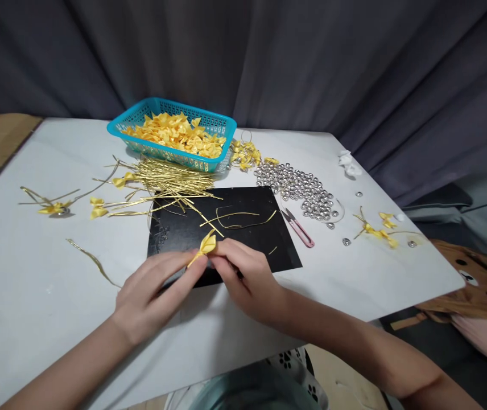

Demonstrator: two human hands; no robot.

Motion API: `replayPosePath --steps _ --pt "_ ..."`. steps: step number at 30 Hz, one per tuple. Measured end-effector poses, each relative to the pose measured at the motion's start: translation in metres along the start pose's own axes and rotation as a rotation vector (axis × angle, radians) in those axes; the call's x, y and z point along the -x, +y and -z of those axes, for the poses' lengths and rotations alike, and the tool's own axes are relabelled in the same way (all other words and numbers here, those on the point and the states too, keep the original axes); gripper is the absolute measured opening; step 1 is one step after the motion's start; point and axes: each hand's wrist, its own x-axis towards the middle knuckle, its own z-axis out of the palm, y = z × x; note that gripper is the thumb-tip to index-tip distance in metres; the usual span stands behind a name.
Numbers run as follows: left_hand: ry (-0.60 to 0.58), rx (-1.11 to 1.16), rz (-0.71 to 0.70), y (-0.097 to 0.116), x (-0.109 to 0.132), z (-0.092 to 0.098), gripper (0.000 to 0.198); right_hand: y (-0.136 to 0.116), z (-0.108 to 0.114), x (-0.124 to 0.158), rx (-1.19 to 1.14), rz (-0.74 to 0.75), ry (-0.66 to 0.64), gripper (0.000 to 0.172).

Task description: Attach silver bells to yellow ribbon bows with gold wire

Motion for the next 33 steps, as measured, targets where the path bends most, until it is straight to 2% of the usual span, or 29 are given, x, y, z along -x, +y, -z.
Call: replayPosePath --steps 1,4,10,13,16,19,21,23,25,26,29,33 --pt "-0.033 -0.001 -0.105 -0.003 0.002 0.002 0.030 0.001 0.000 0.000 -0.036 0.010 0.009 0.019" --pt "-0.120 0.021 -0.174 -0.003 0.006 0.003 0.037 0.004 -0.001 -0.001 -0.114 0.054 0.013 0.021" --pt "-0.030 0.046 -0.008 0.013 0.006 -0.006 0.054 0.011 -0.001 -0.002 -0.195 0.049 0.023 0.019" --pt "-0.001 0.035 -0.001 0.015 0.007 -0.009 0.050 0.013 -0.003 -0.001 -0.212 -0.004 0.015 0.017" --pt "-0.014 0.083 0.038 0.014 0.006 -0.008 0.038 0.013 -0.004 0.000 -0.206 -0.018 0.012 0.016" --pt "0.017 0.195 0.132 0.015 0.000 -0.007 0.027 0.010 -0.003 0.001 -0.115 0.035 0.056 0.015" --pt "0.081 0.242 0.254 0.017 -0.007 -0.009 0.020 0.008 -0.002 0.002 0.056 0.062 0.131 0.015" --pt "0.157 0.333 0.576 0.020 -0.014 -0.012 0.013 0.009 -0.002 0.001 0.289 0.113 0.204 0.015" --pt "0.137 0.505 0.851 0.022 -0.020 -0.016 0.005 0.011 -0.002 0.001 0.508 0.197 0.247 0.016" --pt "0.122 0.585 0.934 0.023 -0.022 -0.018 0.006 0.012 -0.002 0.000 0.591 0.238 0.252 0.016" --pt "0.066 0.731 1.002 0.024 -0.022 -0.020 0.009 0.016 -0.001 -0.001 0.720 0.314 0.203 0.019" --pt "-0.025 0.747 0.933 0.023 -0.021 -0.015 0.012 0.015 -0.001 -0.002 0.716 0.329 0.166 0.020"
